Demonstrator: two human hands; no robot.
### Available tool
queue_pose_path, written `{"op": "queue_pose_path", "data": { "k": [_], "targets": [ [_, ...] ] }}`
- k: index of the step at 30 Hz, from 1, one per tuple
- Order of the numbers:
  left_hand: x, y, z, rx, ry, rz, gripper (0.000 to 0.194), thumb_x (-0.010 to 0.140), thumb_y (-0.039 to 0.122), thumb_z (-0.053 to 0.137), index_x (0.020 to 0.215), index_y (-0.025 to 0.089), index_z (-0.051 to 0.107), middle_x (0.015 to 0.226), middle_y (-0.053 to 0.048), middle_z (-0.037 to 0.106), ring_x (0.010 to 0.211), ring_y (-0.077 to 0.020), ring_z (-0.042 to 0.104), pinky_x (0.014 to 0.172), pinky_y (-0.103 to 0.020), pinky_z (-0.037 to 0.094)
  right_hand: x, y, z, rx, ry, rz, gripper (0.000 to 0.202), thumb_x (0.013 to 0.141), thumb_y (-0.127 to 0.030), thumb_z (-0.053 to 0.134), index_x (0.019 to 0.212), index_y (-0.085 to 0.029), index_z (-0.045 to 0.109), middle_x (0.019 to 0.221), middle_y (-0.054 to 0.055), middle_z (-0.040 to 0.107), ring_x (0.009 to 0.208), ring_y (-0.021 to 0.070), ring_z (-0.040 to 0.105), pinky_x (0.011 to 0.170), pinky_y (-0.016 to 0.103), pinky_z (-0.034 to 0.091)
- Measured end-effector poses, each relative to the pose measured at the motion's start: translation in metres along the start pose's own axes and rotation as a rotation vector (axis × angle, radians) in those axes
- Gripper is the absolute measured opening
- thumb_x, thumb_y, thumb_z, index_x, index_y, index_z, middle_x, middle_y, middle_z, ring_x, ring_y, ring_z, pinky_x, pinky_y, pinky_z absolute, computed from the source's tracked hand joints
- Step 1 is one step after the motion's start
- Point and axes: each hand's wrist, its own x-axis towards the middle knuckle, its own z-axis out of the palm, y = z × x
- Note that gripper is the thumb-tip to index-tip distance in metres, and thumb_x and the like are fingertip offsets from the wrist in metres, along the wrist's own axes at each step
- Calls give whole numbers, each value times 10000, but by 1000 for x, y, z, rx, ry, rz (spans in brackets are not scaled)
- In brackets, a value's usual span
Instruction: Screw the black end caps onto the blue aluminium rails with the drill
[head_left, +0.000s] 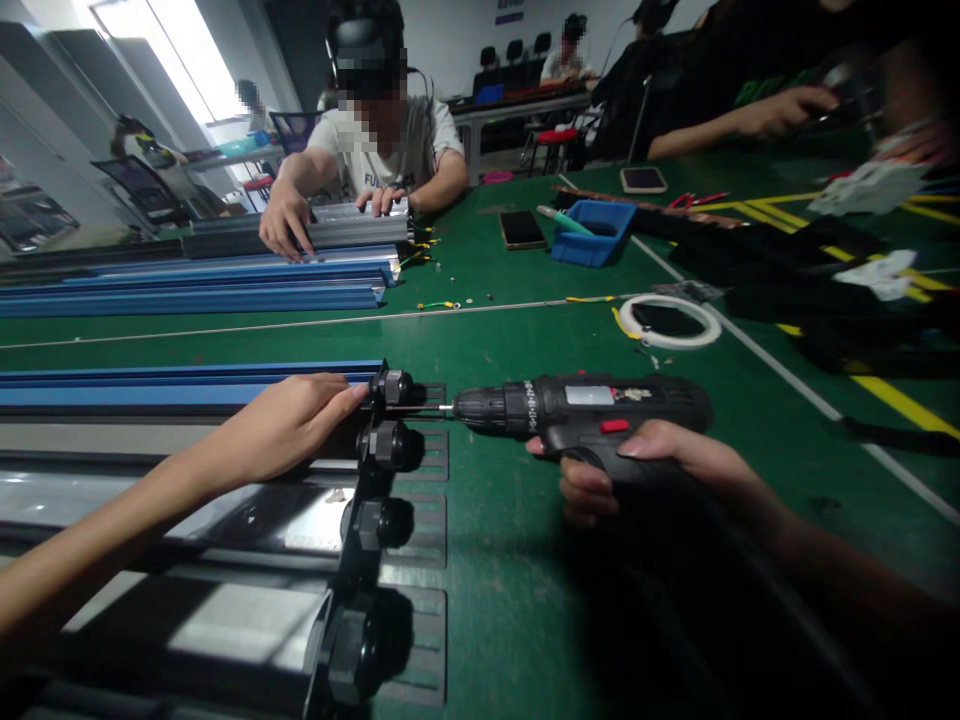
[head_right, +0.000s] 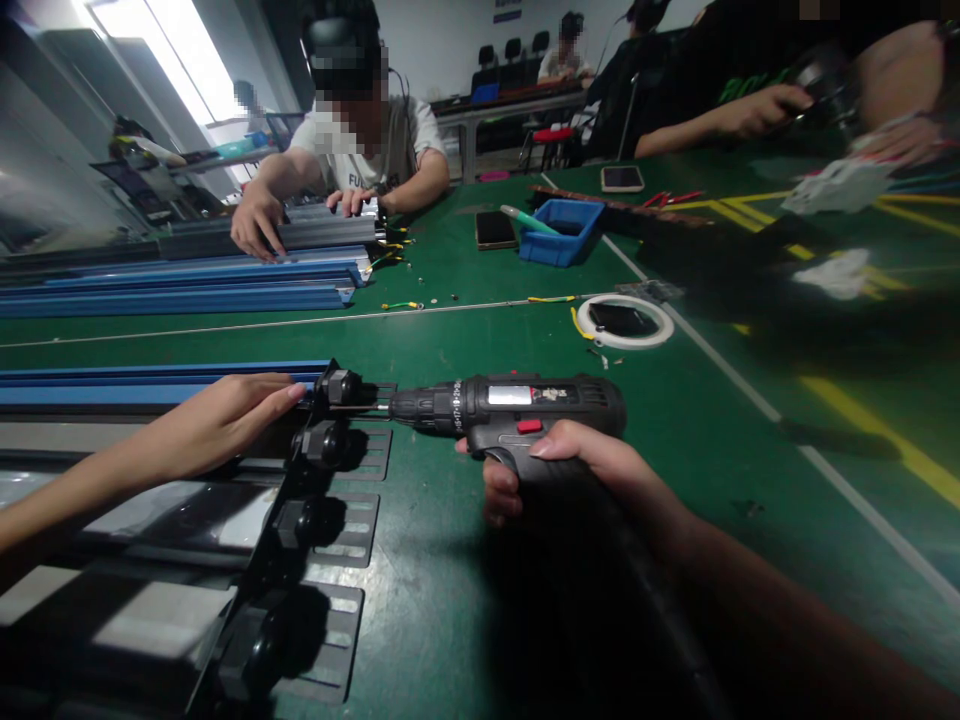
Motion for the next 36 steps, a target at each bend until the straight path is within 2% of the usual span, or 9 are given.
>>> {"op": "queue_pose_path", "data": {
  "k": [13,16,22,27,36],
  "targets": [
    [3,3,0,-1,2,71,492,1078,511,278,752,202,478,759,-20,561,690,-167,490,715,-319,358,-1,3,-1,3,17,-7,478,748,-344,572,1142,-110,709,744,15,575,682,135,534,770,412,460],
    [3,4,1,-2,7,62,487,1079,510,278,766,203,491,769,-21,566,694,-168,490,715,-318,357,-1,4,-1,8,37,-19,448,749,-355,600,1128,-136,697,734,0,566,671,124,528,766,415,464],
    [4,6,2,8,11,77,483,1080,500,269,789,201,512,793,-28,578,712,-175,503,728,-318,367,0,1,-1,11,10,-1,501,747,-350,593,1154,-80,699,741,9,598,675,119,533,756,411,456],
    [3,6,1,14,12,74,480,1078,502,267,812,199,528,822,-38,593,749,-189,526,753,-326,381,0,-1,0,-22,10,2,470,751,-363,594,1134,-116,709,742,6,599,676,121,529,757,419,459],
    [3,4,2,32,3,49,504,1073,521,252,860,199,576,909,-62,636,837,-222,579,820,-348,408,0,-1,-3,-31,-29,-6,505,763,-349,566,1182,-98,699,778,13,614,704,127,549,796,422,461]
  ]
}}
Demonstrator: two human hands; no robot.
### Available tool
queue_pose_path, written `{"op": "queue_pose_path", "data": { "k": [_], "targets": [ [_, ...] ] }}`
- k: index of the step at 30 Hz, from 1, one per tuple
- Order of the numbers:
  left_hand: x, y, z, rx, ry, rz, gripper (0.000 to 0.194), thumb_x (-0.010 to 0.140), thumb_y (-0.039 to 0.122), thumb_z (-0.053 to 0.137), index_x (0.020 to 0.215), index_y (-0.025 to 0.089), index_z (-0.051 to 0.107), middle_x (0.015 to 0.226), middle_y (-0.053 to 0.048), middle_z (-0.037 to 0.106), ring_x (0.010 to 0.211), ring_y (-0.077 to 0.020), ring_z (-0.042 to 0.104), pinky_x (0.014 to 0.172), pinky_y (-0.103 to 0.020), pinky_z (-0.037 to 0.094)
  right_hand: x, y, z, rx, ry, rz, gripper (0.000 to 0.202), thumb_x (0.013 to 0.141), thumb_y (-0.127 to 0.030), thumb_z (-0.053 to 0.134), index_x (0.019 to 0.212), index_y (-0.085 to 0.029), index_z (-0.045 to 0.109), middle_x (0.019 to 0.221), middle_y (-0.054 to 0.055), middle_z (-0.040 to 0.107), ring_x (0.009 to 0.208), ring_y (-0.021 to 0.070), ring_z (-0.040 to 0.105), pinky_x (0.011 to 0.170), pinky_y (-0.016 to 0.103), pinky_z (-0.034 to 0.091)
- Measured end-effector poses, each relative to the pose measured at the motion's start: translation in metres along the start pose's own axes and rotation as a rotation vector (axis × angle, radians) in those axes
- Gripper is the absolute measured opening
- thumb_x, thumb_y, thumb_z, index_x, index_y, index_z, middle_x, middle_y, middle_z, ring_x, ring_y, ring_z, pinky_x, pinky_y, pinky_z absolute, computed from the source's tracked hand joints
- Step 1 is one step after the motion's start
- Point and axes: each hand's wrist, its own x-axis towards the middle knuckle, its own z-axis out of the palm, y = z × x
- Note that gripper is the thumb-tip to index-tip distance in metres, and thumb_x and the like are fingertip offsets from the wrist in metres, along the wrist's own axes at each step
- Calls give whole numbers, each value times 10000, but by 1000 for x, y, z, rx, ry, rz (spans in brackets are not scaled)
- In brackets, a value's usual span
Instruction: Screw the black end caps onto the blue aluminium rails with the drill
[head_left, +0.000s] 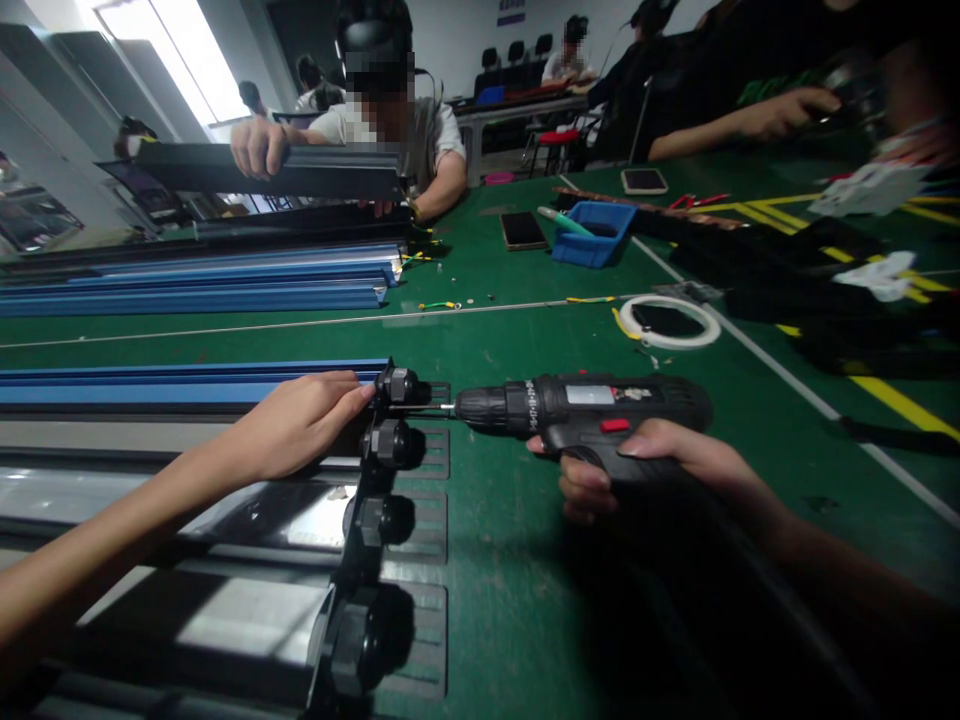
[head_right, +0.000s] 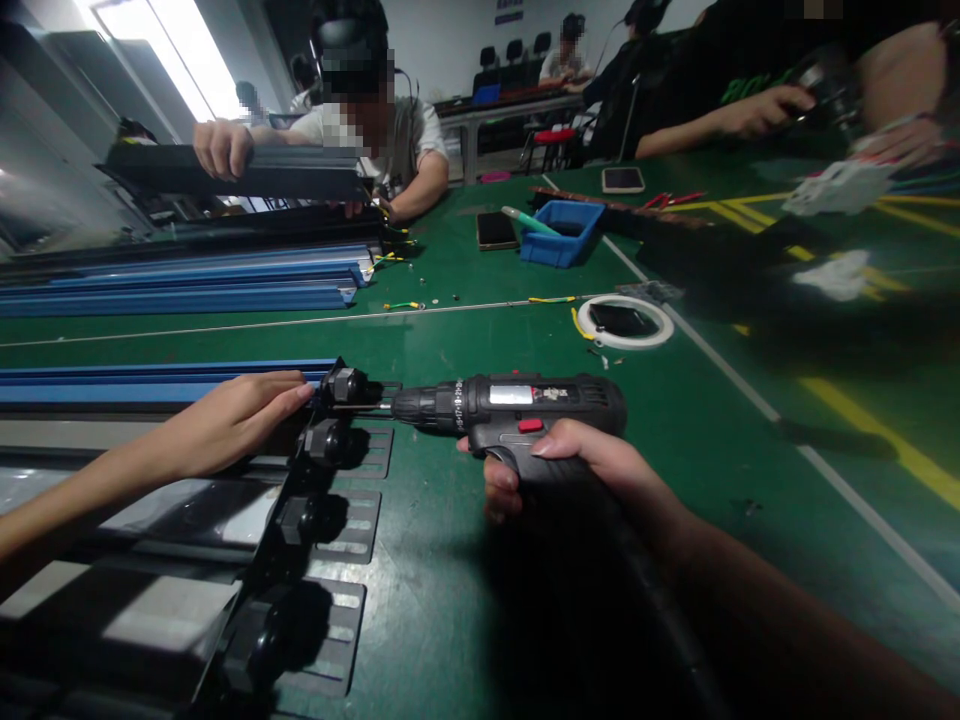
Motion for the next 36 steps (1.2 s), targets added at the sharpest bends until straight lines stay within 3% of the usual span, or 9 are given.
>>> {"op": "queue_pose_path", "data": {
  "k": [6,10,15,24,36],
  "targets": [
    [1,4,-2,-29,-22,-36,489,1061,533,267,908,204,596,987,-58,670,944,-241,612,862,-343,418,0,-3,2,-69,50,20,497,751,-370,562,1149,-122,728,764,7,578,694,135,523,825,462,453],
    [4,9,-4,-32,-18,-130,510,1031,580,296,914,203,618,931,-53,688,886,-248,628,790,-328,434,0,-4,4,-104,80,35,511,730,-386,574,1146,-137,736,769,5,555,687,141,513,827,465,453],
    [10,6,-2,-93,28,-165,534,1003,637,343,1076,213,660,971,-48,704,898,-245,638,777,-308,443,-1,-1,6,-35,85,12,512,744,-351,531,1152,-103,717,758,8,574,683,135,514,772,450,437],
    [12,0,-2,-287,-9,-201,511,945,635,478,962,180,711,666,-3,577,571,-147,481,523,-257,278,2,2,-5,84,-18,8,516,759,-309,626,1208,-62,683,789,50,600,704,186,568,763,387,480],
    [19,-1,-1,-268,77,-201,427,871,573,547,819,190,729,609,-20,602,613,-193,556,549,-287,343,1,1,-3,128,2,40,505,735,-292,638,1189,-82,705,782,55,599,695,203,548,759,397,474]
  ]
}}
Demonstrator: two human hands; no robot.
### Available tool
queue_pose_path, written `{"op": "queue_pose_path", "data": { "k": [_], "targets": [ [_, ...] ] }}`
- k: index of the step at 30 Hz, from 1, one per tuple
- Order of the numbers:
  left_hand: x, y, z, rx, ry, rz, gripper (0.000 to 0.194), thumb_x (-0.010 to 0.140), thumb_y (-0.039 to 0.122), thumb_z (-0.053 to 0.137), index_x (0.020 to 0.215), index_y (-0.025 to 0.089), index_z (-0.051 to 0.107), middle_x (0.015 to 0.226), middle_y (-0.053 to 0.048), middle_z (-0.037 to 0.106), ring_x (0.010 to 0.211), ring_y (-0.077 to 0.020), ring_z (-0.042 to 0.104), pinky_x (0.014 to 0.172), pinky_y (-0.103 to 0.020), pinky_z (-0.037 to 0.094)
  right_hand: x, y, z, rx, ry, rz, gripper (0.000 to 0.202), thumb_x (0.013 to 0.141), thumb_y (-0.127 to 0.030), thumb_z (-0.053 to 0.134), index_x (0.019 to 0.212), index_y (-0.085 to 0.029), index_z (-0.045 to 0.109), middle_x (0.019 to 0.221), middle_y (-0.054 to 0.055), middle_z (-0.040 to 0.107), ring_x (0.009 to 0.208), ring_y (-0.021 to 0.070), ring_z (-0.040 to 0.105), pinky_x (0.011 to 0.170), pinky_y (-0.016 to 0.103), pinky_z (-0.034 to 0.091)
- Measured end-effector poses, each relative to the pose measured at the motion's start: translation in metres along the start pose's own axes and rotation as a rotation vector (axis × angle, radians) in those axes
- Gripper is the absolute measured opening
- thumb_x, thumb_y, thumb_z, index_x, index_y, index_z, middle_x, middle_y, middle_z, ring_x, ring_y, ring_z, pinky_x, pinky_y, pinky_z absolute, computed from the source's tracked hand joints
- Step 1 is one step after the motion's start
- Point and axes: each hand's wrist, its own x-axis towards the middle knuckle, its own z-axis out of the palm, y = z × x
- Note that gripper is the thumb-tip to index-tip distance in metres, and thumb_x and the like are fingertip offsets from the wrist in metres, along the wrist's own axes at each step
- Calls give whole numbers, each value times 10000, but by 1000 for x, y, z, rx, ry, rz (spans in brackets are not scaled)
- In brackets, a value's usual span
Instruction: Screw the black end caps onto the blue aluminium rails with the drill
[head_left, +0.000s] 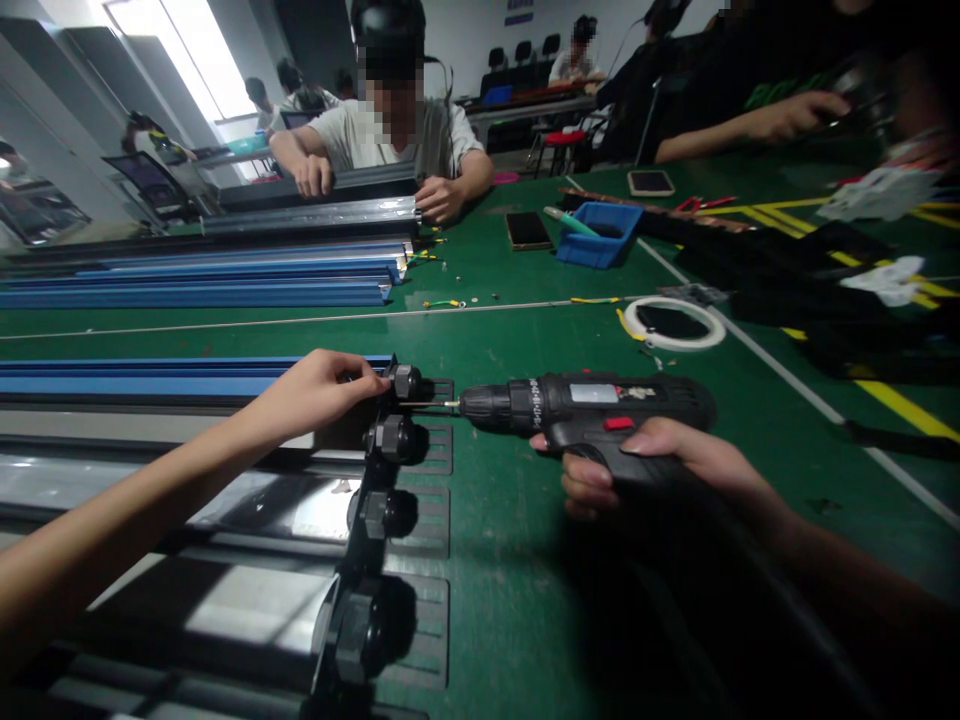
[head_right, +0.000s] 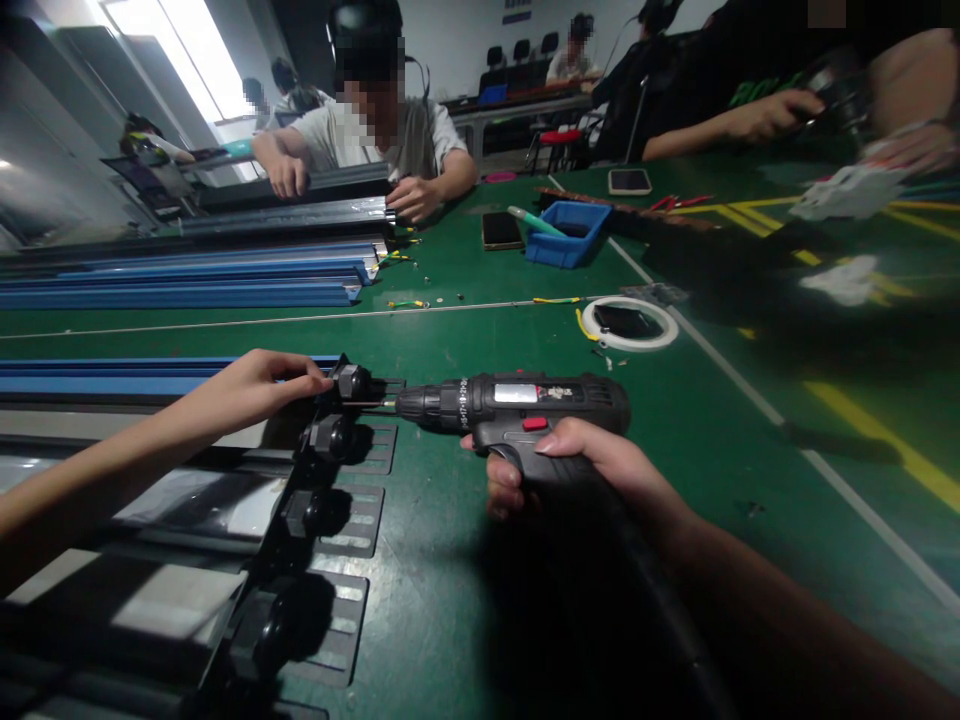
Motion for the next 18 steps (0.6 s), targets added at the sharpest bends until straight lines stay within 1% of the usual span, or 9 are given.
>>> {"op": "queue_pose_path", "data": {
  "k": [5,10,18],
  "targets": [
    [0,0,0,-14,-6,-24,429,875,565,534,795,186,718,603,-20,598,589,-184,541,542,-293,331,0,0,2,0,2,-7,515,739,-292,641,1190,-52,704,781,56,598,693,191,550,750,378,466],
    [1,-2,1,-36,-8,-55,448,876,587,553,771,180,707,644,-21,601,588,-161,507,540,-285,300,-1,0,3,-5,18,-14,499,745,-279,618,1186,-63,700,781,57,597,691,197,548,752,387,475],
    [2,-7,2,-63,-11,-75,493,884,618,555,867,160,734,689,-35,627,561,-148,487,516,-279,281,-1,0,5,-16,44,-10,514,747,-282,604,1197,-49,691,774,58,577,690,195,554,726,378,488]
  ]
}}
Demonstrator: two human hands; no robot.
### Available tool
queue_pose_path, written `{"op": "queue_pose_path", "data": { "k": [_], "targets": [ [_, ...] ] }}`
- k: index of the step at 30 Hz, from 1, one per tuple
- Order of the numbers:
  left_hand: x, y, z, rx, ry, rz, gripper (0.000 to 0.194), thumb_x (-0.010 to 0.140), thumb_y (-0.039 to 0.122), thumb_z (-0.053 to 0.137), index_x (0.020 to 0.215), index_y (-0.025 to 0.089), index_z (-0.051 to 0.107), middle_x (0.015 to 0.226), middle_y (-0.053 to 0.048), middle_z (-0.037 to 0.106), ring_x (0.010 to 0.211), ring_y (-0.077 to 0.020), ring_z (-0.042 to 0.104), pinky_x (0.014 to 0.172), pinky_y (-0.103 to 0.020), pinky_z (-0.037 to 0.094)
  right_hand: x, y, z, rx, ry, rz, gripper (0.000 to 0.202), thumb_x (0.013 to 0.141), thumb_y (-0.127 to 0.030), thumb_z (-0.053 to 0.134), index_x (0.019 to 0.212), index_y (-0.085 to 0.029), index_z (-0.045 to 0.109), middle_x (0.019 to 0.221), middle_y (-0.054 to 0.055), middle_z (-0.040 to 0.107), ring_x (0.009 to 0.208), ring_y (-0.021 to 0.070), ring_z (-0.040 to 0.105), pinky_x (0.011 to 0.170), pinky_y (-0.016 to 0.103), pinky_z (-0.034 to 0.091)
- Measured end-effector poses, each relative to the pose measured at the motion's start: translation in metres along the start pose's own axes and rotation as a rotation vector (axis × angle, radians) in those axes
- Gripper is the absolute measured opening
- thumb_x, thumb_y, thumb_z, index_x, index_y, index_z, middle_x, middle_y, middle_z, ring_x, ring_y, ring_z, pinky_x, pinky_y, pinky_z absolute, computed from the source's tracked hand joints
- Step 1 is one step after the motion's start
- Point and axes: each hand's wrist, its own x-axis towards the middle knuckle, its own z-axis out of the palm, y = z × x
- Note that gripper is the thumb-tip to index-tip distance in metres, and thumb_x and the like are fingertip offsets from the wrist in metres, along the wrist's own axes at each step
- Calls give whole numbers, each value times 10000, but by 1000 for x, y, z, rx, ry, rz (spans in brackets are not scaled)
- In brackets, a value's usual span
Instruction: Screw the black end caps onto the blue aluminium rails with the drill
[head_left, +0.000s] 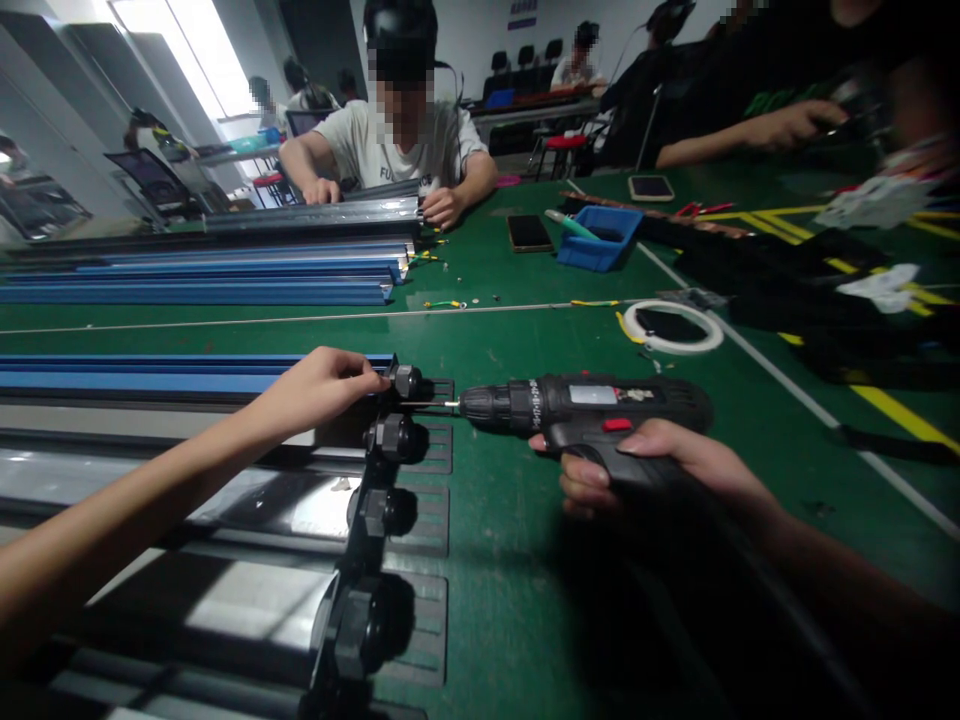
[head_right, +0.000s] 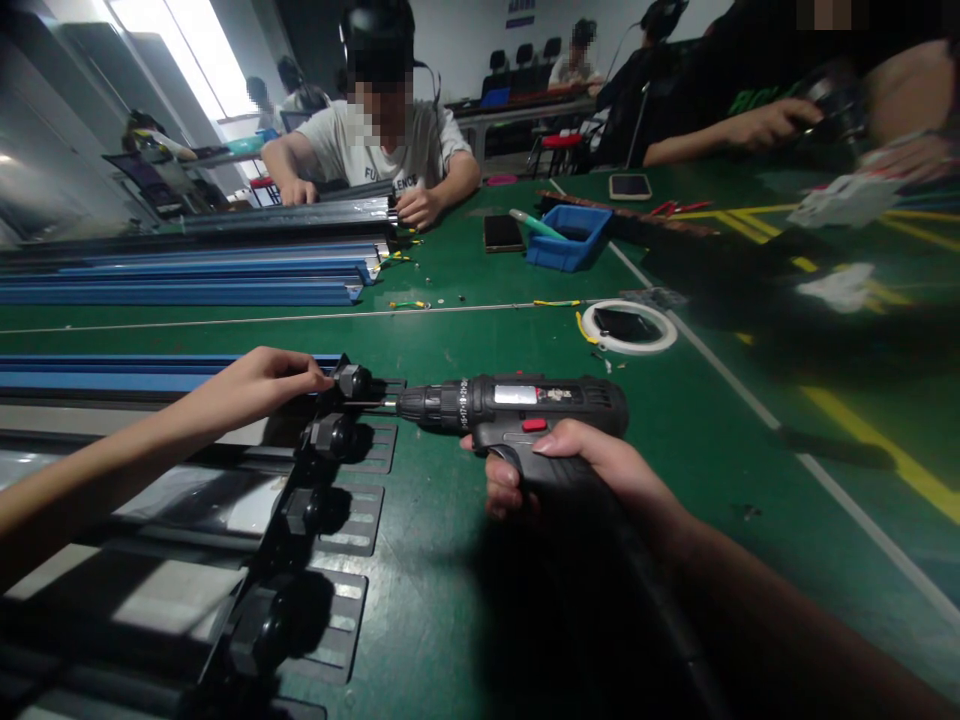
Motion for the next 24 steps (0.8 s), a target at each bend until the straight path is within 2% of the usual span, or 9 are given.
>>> {"op": "queue_pose_path", "data": {
  "k": [9,13,17,21,24],
  "targets": [
    [-1,3,1,29,3,-23,507,869,657,540,838,188,730,636,-20,593,561,-161,490,533,-292,292,-2,-6,13,-63,137,26,407,782,-294,493,1078,-115,708,725,21,508,649,136,486,768,440,480],
    [-2,3,0,51,13,-31,503,868,652,540,828,187,729,618,-16,572,561,-160,473,528,-288,269,-1,-6,9,40,92,48,467,784,-280,517,1156,-60,692,736,34,543,663,148,525,760,399,505],
    [-1,3,0,47,2,-30,508,876,644,544,835,174,731,650,-22,591,582,-157,481,541,-284,275,5,-5,-8,86,12,70,476,766,-289,609,1186,-79,688,791,57,611,680,175,579,787,379,564],
    [-1,4,0,37,-8,-37,499,883,638,553,824,173,723,680,-15,610,603,-153,491,557,-278,279,9,-5,-24,91,-84,112,563,750,-322,650,1256,-76,665,850,72,644,709,194,618,686,325,578],
    [-3,7,-1,46,-5,-36,484,884,629,559,831,176,722,697,-13,625,619,-157,504,568,-275,281,5,-5,-23,57,-82,88,572,757,-325,638,1266,-66,663,857,86,646,731,218,628,681,340,570]
  ]
}}
